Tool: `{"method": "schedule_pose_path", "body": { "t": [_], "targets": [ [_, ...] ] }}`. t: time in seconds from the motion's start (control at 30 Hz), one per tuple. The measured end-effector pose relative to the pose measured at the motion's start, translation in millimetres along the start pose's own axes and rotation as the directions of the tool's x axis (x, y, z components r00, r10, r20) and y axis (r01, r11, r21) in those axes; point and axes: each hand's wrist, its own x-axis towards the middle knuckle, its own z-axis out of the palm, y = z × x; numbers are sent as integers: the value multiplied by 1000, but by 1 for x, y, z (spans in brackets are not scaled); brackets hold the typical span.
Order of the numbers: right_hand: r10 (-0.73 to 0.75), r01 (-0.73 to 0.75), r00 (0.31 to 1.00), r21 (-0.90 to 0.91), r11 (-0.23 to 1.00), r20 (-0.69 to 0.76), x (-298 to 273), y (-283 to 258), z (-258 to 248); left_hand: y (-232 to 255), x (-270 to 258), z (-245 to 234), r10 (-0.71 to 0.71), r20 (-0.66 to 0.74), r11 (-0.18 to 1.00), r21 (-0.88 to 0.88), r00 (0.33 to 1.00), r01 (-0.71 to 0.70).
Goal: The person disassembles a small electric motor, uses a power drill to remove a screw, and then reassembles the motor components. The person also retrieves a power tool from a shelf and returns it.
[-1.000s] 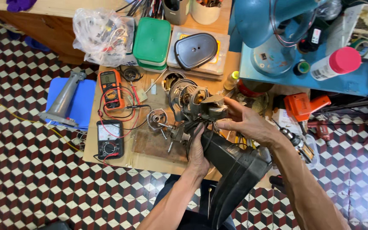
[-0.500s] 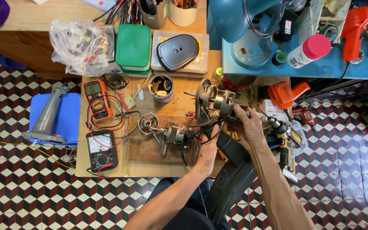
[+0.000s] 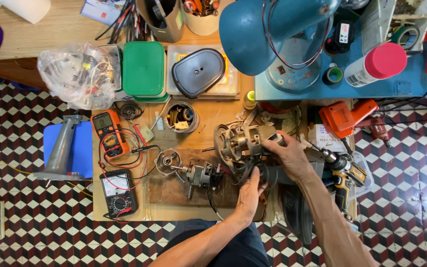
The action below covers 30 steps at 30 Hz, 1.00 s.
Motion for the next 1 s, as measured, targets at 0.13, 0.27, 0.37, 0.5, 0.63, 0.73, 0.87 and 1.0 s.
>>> {"method": "schedule_pose_path", "body": {
  "t": [0.13, 0.27, 0.37, 0.5, 0.63, 0.73, 0.87, 1.0],
  "targets": [
    [-50, 49, 999, -71, 996, -7, -6, 13, 12, 1, 2, -21, -51, -10, 998, 37, 999, 51],
    [-63, 51, 995, -161, 986, -73, -23, 18, 31, 17, -10, -51, -150, 35, 972, 189, 988, 141],
    [-81, 62, 993, -202, 977, -88, -37, 26, 48, 35, -39, -76, -221, 139, 917, 367, 965, 158],
    [-175, 143, 976, -227, 963, -126, -57, 32, 57, 68, -86, -114, -95, 145, 899, 436, 985, 23],
    [-197, 171, 970, -178, 969, -144, -72, 40, 60, 110, -82, -140, 79, -98, 966, 254, 992, -51],
    [-126, 122, 982, -35, 992, -143, -77, 40, 51, 130, -54, -134, 146, -123, 986, 98, 982, -134],
    [-59, 72, 992, 130, 989, -108, -79, 39, 43, 131, -25, -118, 97, 45, 990, -105, 994, -92],
    [-58, 74, 995, 191, 979, -86, -77, 39, 34, 117, -9, -104, 61, 8, 963, -263, 998, -57]
  ]
}}
